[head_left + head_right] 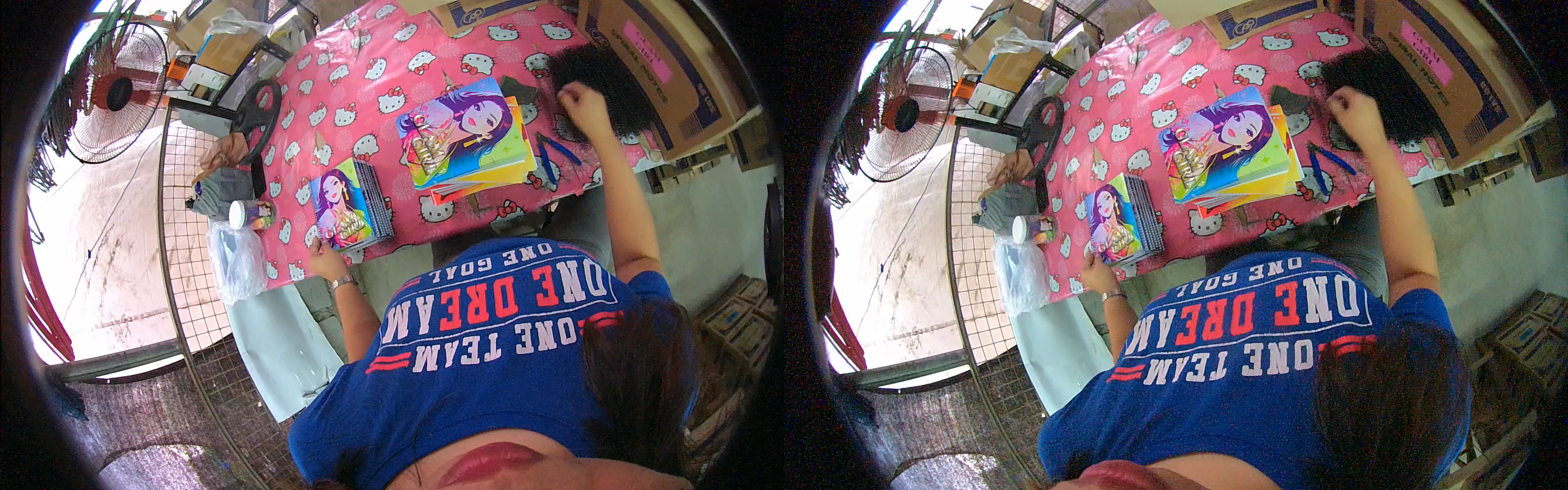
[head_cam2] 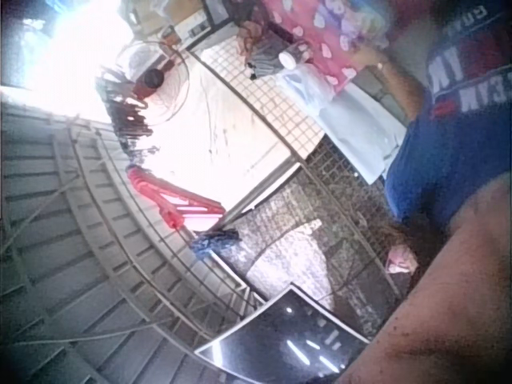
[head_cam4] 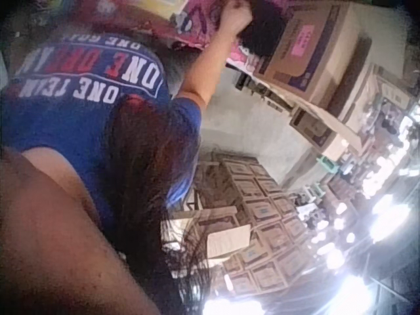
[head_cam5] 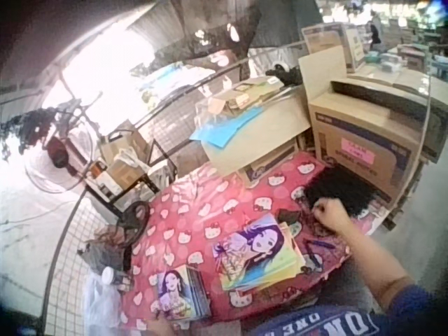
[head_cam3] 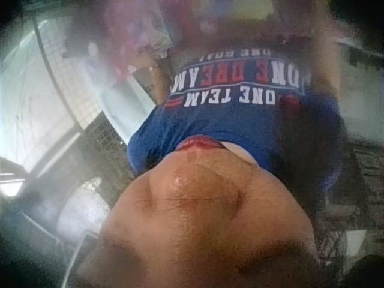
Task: The person removes the plastic spiral coils from several spiral notebooks by untwisting them with their hands and pulls the covers and pages apart.
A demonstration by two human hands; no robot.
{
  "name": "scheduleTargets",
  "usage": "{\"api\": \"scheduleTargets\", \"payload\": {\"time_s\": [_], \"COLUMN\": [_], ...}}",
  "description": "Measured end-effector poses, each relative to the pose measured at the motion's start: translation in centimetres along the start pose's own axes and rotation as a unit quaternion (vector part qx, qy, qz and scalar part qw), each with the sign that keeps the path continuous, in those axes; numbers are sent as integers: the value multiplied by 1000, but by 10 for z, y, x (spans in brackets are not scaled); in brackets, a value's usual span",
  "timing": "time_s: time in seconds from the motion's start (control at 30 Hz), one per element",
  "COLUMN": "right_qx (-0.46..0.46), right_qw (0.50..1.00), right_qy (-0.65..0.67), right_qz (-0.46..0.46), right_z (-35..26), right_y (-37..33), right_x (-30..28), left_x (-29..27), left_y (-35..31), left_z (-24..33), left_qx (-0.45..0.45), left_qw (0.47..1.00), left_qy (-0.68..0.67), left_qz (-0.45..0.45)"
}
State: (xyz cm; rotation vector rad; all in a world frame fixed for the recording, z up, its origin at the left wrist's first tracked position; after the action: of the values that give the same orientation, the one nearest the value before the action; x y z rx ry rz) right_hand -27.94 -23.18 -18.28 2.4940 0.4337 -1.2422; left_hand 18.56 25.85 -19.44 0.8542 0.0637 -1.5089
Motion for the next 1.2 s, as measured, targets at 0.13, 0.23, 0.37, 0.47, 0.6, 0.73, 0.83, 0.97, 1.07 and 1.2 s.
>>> {"api": "scheduleTargets", "payload": {"time_s": [0.13, 0.23, 0.37, 0.47, 0.6, 0.73, 0.83, 0.97, 1.07, 1.2], "right_qx": [145, 120, 149, 186, 161, 129, 100, 6, -78, -197], "right_qw": [894, 920, 952, 953, 951, 945, 942, 975, 985, 956], "right_qy": [-390, -355, -253, -226, -187, -191, -163, 107, 143, 206], "right_qz": [166, 120, 85, 83, 188, 234, 275, 195, 56, 66], "right_z": [38, 68, 75, 92, 60, 50, 55, 13, -60, -126], "right_y": [1, 10, 18, 34, 31, 36, 34, 21, -13, -41], "right_x": [-27, -18, -18, -22, -37, -73, -102, -111, -106, -102], "left_x": [8, 4, 18, 78, 163, 232, 252, 256, 201, 113], "left_y": [-14, -6, -6, 17, -8, -36, -38, -26, -11, -13], "left_z": [27, 11, 69, 155, 289, 335, 332, 315, 350, 398], "left_qx": [-97, -91, 5, 143, 309, 330, 296, 303, 252, 352], "left_qw": [995, 995, 975, 980, 875, 813, 790, 816, 824, 809], "left_qy": [-15, -47, 219, -96, -226, -87, -33, -119, -190, -188], "left_qz": [-24, -7, 33, -96, -298, -473, -536, -477, -470, -432]}}
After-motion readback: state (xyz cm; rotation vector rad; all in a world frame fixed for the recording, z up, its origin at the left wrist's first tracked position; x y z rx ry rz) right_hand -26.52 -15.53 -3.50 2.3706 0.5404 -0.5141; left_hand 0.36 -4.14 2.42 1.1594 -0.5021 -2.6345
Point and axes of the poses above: each hand's wrist, its own y-axis towards the middle knuckle, its own x-axis out of the palm, z = x × y, the point moved 3 cm from there along y, towards the middle knuckle, and after that the axes turned 7 degrees about -y, right-handed, at the moved point
